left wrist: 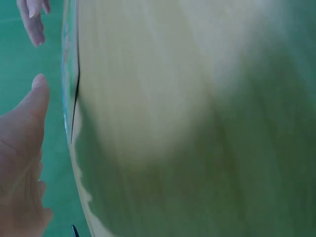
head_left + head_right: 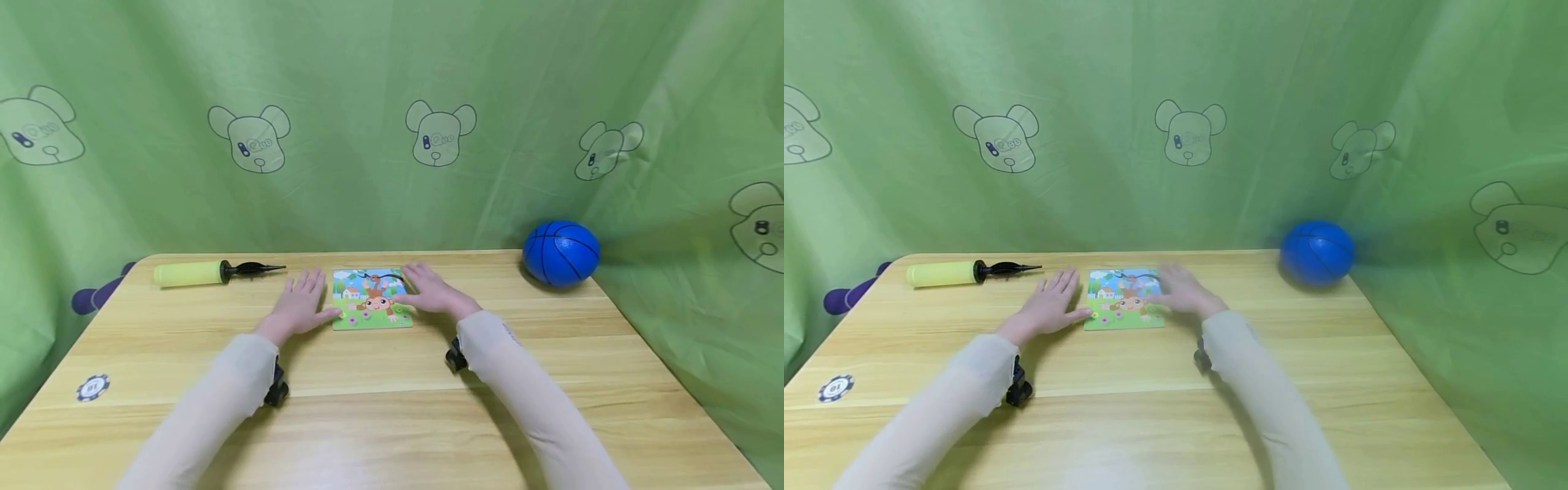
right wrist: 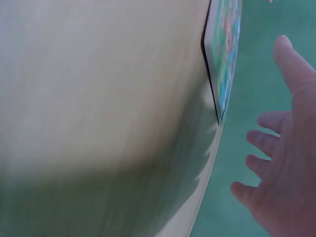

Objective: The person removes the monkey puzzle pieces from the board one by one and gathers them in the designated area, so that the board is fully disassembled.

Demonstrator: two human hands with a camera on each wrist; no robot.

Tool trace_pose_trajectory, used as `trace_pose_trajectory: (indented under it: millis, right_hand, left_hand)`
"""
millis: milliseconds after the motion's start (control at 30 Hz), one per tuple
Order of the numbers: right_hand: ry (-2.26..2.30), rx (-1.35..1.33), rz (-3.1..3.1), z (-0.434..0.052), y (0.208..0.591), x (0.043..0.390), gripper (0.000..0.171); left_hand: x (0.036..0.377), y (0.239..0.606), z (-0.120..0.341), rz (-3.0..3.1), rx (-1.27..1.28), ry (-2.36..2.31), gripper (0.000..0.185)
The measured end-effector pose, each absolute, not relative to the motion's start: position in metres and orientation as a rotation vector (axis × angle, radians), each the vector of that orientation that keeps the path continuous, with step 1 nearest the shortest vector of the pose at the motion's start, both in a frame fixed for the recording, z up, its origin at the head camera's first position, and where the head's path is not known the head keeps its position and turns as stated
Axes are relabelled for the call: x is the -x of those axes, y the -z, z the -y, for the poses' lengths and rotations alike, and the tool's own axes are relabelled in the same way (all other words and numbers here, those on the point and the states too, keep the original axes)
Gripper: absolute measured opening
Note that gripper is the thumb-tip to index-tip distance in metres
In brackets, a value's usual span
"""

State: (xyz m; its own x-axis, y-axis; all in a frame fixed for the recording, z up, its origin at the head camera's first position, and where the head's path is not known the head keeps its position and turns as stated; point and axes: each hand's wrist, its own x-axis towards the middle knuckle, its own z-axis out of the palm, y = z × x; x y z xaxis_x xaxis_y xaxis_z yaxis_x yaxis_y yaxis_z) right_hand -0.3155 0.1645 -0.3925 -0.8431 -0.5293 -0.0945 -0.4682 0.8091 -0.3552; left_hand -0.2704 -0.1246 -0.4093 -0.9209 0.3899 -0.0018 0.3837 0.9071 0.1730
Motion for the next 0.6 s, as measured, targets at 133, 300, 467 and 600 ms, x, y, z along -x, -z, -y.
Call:
trace_pose_trajectory:
  millis: [133, 300, 467, 600]
  right_hand:
    - [0.408, 0.763, -2.775, -0.1589, 0.3950, 0.3152, 0.082]
    - [0.361, 0.727, -2.718, -0.1559, 0.3958, 0.3141, 0.082]
    - [0.356, 0.703, -2.671, -0.1553, 0.3965, 0.3137, 0.079]
    - [0.360, 0.709, -2.651, -0.1570, 0.3966, 0.3133, 0.078]
  left_hand:
    - [0.2725, 0.4094, 0.1201, -2.969, -0.659, -0.284, 0.081]
    - [0.2770, 0.4098, 0.1187, -2.896, -0.711, -0.310, 0.073]
    - [0.2783, 0.4084, 0.1157, -2.839, -0.749, -0.280, 0.072]
    - [0.2785, 0.4081, 0.1132, -2.817, -0.747, -0.248, 0.072]
